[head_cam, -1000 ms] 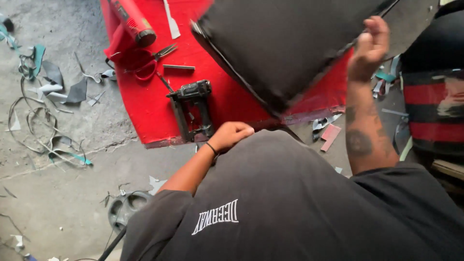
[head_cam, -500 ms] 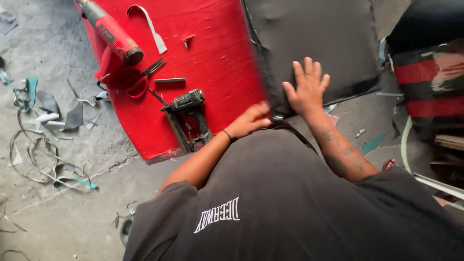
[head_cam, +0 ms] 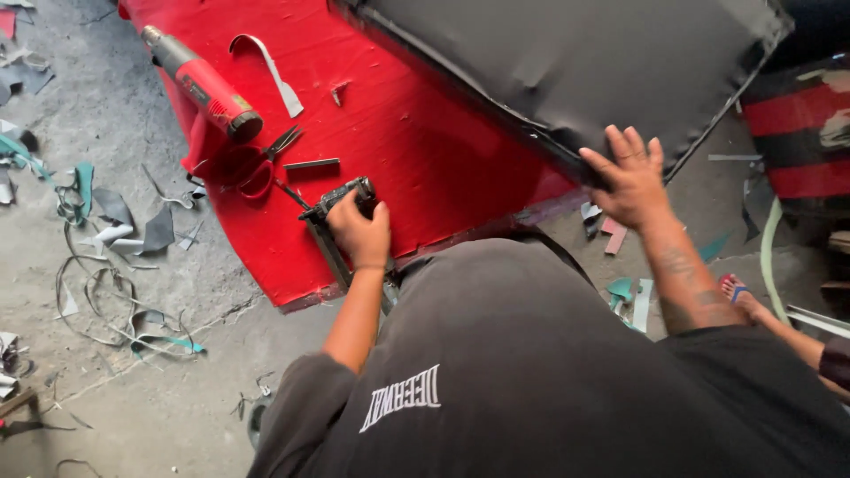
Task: Upholstering a seat frame by stretching black fabric over it and securing it with a pneumatic stapler.
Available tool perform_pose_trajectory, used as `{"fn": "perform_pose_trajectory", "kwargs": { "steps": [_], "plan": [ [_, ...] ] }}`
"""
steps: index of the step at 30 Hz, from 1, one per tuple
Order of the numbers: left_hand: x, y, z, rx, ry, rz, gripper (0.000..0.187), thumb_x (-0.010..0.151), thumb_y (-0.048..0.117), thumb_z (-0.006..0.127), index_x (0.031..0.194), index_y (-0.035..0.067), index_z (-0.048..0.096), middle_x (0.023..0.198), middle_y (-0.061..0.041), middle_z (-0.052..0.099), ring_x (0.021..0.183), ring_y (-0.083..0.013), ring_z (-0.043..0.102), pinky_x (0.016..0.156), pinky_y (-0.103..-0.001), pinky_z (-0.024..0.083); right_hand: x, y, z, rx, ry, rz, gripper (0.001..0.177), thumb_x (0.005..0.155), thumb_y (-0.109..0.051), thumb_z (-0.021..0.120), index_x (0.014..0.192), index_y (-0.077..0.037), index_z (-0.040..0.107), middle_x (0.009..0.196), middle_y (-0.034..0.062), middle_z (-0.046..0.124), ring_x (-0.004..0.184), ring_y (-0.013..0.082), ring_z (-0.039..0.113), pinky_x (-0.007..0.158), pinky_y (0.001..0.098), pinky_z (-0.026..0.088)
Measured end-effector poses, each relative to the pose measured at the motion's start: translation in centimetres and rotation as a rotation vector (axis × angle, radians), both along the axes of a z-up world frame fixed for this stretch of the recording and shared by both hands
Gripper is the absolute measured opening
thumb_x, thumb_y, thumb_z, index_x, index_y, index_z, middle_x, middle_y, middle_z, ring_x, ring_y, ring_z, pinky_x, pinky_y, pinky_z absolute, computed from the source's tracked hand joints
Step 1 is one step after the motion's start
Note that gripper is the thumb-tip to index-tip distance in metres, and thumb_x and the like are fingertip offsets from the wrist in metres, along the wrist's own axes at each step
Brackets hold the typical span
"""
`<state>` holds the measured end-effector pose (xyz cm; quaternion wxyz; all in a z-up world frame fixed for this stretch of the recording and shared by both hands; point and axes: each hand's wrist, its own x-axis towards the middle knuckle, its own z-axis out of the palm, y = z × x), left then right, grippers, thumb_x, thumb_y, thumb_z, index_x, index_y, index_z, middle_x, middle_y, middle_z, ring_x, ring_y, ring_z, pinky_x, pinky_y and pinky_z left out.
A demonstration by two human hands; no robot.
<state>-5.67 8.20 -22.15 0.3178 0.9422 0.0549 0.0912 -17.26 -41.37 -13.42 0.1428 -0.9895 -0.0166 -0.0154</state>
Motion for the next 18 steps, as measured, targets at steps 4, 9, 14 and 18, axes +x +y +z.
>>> {"fn": "perform_pose_trajectory", "kwargs": {
  "steps": [4, 9, 14, 18],
  "plan": [
    [-4.6, 2.4, -1.3, -0.018, 0.474, 0.217, 0.093, 0.077, 0.044, 0.085, 0.152, 0.024, 0.035, 0.139, -0.011, 0.046, 0.128, -0.0328, 0.055, 0.11, -0.055, 0.043, 4.7, -1.5, 2.1, 0.012, -0.228, 0.039, 0.059, 0.084, -0.064, 0.074, 0.136, -0.036, 0.07, 0.154, 0.01, 0.057, 0.143, 0.0359, 0.048, 0.12, 0.0529, 0.025],
    [-3.8, -1.2, 2.3, 0.055, 0.662, 0.205, 0.123, 0.078, 0.045, 0.083, 0.162, 0.003, 0.004, 0.154, -0.028, 0.044, 0.131, -0.0482, 0.052, 0.104, -0.058, 0.044, 17.7, 5.5, 6.7, 0.09, -0.056, 0.227, 0.107, 0.082, -0.071, 0.073, 0.163, -0.01, 0.04, 0.168, 0.0176, 0.024, 0.154, 0.0419, 0.015, 0.119, 0.0657, 0.008],
    [-1.6, -2.1, 1.7, 0.005, 0.689, 0.449, 0.099, 0.073, 0.024, 0.069, 0.155, -0.003, 0.02, 0.128, -0.03, 0.063, 0.116, -0.0509, 0.061, 0.097, -0.056, 0.049, 22.3, 13.1, 4.1, -0.001, 0.112, 0.405, 0.109, 0.076, -0.062, 0.071, 0.165, -0.019, 0.025, 0.172, 0.0168, 0.012, 0.157, 0.0425, 0.006, 0.117, 0.074, -0.001],
    [-0.7, 1.8, 1.5, -0.13, 0.511, 0.591, 0.028, 0.073, 0.035, 0.064, 0.076, 0.008, 0.063, 0.064, -0.012, 0.058, 0.062, -0.036, 0.058, 0.06, -0.056, 0.044, 21.1, 14.0, 1.7, -0.034, 0.078, 0.503, 0.076, 0.096, -0.007, 0.05, 0.166, -0.023, 0.024, 0.173, 0.0061, 0.015, 0.157, 0.0422, 0.008, 0.119, 0.0751, 0.001]
  ]
}}
